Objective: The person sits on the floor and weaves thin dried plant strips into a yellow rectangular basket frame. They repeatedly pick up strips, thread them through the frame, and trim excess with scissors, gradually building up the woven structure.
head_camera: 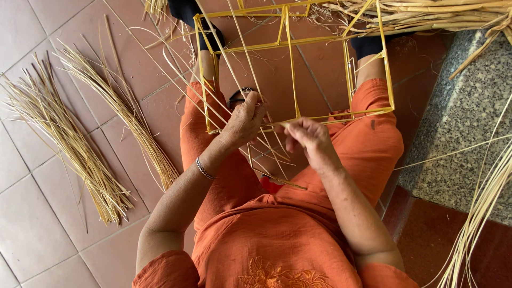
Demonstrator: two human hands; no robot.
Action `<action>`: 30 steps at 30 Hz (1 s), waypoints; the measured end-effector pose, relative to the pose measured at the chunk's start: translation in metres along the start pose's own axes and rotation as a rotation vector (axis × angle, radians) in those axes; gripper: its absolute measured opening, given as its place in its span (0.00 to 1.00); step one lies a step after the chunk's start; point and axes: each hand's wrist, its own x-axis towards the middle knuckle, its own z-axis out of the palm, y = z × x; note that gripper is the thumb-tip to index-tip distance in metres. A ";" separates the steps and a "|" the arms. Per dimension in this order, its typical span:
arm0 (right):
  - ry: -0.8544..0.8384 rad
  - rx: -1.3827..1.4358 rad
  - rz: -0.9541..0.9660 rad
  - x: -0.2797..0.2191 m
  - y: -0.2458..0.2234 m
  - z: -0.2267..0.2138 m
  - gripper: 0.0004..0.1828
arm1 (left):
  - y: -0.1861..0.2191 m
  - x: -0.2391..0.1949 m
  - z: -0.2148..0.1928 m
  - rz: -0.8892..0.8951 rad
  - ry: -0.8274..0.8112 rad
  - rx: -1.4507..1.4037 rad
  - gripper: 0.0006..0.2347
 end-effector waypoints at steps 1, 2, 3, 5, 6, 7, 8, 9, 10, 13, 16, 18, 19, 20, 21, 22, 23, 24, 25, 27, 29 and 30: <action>0.013 0.044 0.013 0.005 -0.006 0.003 0.12 | -0.001 -0.001 0.001 -0.001 -0.003 0.020 0.04; 0.029 0.051 0.042 0.012 -0.012 0.005 0.12 | -0.003 -0.001 0.001 0.102 0.011 0.056 0.06; 0.050 0.060 0.074 0.018 -0.016 0.007 0.13 | -0.004 -0.001 0.001 0.204 0.019 0.089 0.08; 0.078 0.090 0.116 0.028 -0.022 0.010 0.13 | -0.007 -0.001 0.001 0.286 0.012 0.139 0.11; 0.086 0.111 0.127 0.033 -0.024 0.011 0.13 | -0.008 -0.001 0.000 0.267 -0.002 0.157 0.11; 0.093 0.131 0.136 0.035 -0.025 0.012 0.13 | -0.009 -0.001 0.000 0.249 -0.016 0.176 0.12; 0.078 0.155 0.132 0.035 -0.025 0.013 0.16 | -0.008 0.000 0.002 0.204 0.004 0.188 0.12; 0.059 0.177 0.126 0.035 -0.026 0.012 0.18 | -0.007 0.002 0.004 0.161 0.027 0.202 0.13; 0.040 0.200 0.121 0.033 -0.025 0.011 0.21 | -0.007 0.003 0.005 0.118 0.050 0.216 0.13; 0.065 0.151 0.118 0.018 -0.019 0.003 0.27 | -0.006 0.004 0.007 0.065 0.054 0.174 0.11; 0.058 -0.427 0.075 0.010 0.003 0.000 0.12 | -0.008 0.007 0.008 0.019 0.060 0.120 0.15; 0.038 -0.625 -0.086 0.008 0.021 0.001 0.09 | -0.011 0.008 0.008 -0.036 0.048 0.053 0.15; 0.026 -0.722 -0.172 0.009 0.029 0.002 0.11 | -0.011 0.009 0.009 -0.062 0.043 0.022 0.15; 0.026 -0.685 -0.206 0.010 0.036 0.003 0.11 | -0.011 0.009 0.011 -0.049 0.040 0.008 0.15; 0.025 -0.646 -0.244 0.013 0.043 0.006 0.10 | -0.011 0.008 0.011 -0.034 0.040 -0.004 0.14; 0.023 -0.607 -0.282 0.014 0.047 0.007 0.10 | -0.011 0.007 0.010 -0.020 0.040 -0.016 0.14; 0.035 -0.618 -0.294 0.015 0.050 0.008 0.08 | -0.010 0.007 0.010 0.001 0.040 0.005 0.11; 0.047 -0.629 -0.306 0.016 0.053 0.008 0.07 | -0.009 0.007 0.011 0.021 0.039 0.027 0.09; 0.058 -0.642 -0.318 0.016 0.054 0.008 0.06 | -0.007 0.007 0.011 0.042 0.040 0.046 0.07; 0.081 -0.667 -0.305 0.015 0.055 0.009 0.05 | -0.003 0.006 0.008 0.015 -0.023 0.060 0.07; 0.091 -0.659 -0.265 0.014 0.054 0.011 0.04 | 0.001 0.004 0.005 -0.093 -0.065 0.110 0.08; 0.091 -0.637 -0.228 0.013 0.053 0.012 0.04 | 0.003 0.003 0.005 -0.190 -0.077 0.154 0.09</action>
